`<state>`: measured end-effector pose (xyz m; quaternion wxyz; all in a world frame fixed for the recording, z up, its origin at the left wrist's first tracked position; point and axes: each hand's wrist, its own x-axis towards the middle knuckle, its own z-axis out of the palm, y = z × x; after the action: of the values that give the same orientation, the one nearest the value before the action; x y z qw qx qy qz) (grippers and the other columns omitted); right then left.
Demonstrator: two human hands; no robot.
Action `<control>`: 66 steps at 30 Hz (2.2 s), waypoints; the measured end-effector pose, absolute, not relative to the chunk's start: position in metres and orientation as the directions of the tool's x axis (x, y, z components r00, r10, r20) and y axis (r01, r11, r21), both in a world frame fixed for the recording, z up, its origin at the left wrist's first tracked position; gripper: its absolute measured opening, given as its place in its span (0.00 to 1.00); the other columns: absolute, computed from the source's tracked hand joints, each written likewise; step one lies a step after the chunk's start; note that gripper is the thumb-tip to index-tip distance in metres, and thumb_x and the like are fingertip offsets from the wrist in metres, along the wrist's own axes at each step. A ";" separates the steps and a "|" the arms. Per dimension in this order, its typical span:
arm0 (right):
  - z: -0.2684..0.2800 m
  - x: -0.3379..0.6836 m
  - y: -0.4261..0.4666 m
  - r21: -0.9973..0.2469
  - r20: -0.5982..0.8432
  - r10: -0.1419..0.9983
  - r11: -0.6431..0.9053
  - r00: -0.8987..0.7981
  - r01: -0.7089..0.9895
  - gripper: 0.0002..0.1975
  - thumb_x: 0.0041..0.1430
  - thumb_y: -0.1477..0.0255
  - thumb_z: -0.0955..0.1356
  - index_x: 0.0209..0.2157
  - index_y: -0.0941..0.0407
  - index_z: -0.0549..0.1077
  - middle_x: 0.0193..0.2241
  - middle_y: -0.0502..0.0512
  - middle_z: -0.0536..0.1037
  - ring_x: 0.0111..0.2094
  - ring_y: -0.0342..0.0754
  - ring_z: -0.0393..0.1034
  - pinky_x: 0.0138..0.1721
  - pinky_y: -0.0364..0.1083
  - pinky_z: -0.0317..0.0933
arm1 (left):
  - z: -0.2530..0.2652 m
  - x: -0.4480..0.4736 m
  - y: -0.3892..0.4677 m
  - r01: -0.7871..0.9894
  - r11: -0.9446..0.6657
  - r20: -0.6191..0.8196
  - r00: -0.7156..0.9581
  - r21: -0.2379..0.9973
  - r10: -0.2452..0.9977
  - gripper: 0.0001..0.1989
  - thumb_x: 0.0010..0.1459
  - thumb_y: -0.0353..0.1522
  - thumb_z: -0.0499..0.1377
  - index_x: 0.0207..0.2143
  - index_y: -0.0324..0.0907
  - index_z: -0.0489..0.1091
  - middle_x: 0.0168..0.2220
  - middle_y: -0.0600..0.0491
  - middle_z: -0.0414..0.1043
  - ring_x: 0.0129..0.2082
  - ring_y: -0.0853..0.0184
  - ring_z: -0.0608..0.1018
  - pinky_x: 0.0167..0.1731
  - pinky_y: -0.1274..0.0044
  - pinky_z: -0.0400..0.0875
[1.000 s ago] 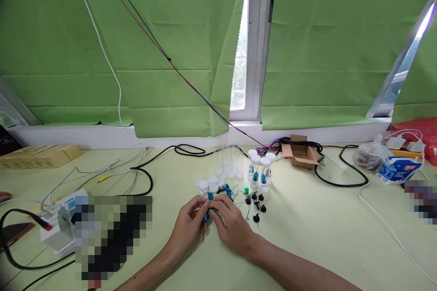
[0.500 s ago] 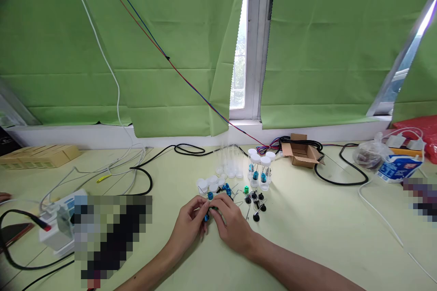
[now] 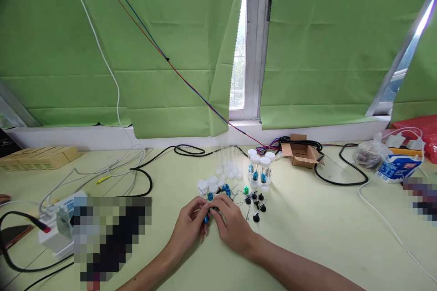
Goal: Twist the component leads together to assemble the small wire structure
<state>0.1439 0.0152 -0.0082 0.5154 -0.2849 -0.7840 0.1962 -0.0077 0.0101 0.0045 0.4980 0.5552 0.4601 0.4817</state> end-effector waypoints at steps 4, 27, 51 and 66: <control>-0.008 0.144 0.015 -0.603 0.695 0.647 0.762 -0.312 0.236 0.10 0.63 0.81 0.61 0.41 0.55 0.69 0.38 0.56 0.71 0.40 0.49 0.68 0.42 0.49 0.66 | 0.004 -0.008 0.011 0.028 -0.079 0.075 0.123 0.996 0.990 0.15 0.57 0.45 0.58 0.30 0.42 0.66 0.16 0.60 0.64 0.11 0.74 0.66 0.09 0.84 0.57; -0.004 0.144 0.012 -0.612 0.690 0.652 0.757 -0.314 0.226 0.10 0.62 0.81 0.62 0.42 0.54 0.68 0.39 0.57 0.70 0.41 0.50 0.67 0.42 0.50 0.66 | 0.007 -0.008 0.010 -0.042 -0.100 0.105 0.119 0.994 0.987 0.14 0.56 0.43 0.60 0.28 0.42 0.65 0.19 0.60 0.66 0.11 0.76 0.66 0.10 0.84 0.58; -0.008 0.144 0.013 -0.616 0.688 0.648 0.760 -0.328 0.209 0.12 0.62 0.82 0.62 0.44 0.54 0.67 0.40 0.57 0.72 0.42 0.50 0.67 0.44 0.49 0.64 | 0.005 -0.009 0.012 -0.033 -0.123 0.126 0.124 0.992 0.984 0.15 0.58 0.43 0.58 0.28 0.43 0.62 0.20 0.61 0.64 0.11 0.76 0.66 0.11 0.84 0.59; -0.010 0.144 0.014 -0.644 0.637 0.684 0.726 -0.355 0.242 0.13 0.63 0.81 0.62 0.46 0.53 0.68 0.39 0.54 0.74 0.40 0.48 0.69 0.42 0.46 0.64 | 0.005 -0.010 0.012 0.026 -0.130 0.126 0.132 0.991 0.983 0.14 0.60 0.43 0.56 0.29 0.42 0.64 0.16 0.61 0.62 0.11 0.75 0.65 0.11 0.84 0.57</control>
<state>0.1445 0.0136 -0.0103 0.4866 -0.2925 -0.7912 0.2274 -0.0102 0.0118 0.0048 0.4895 0.5711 0.4417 0.4890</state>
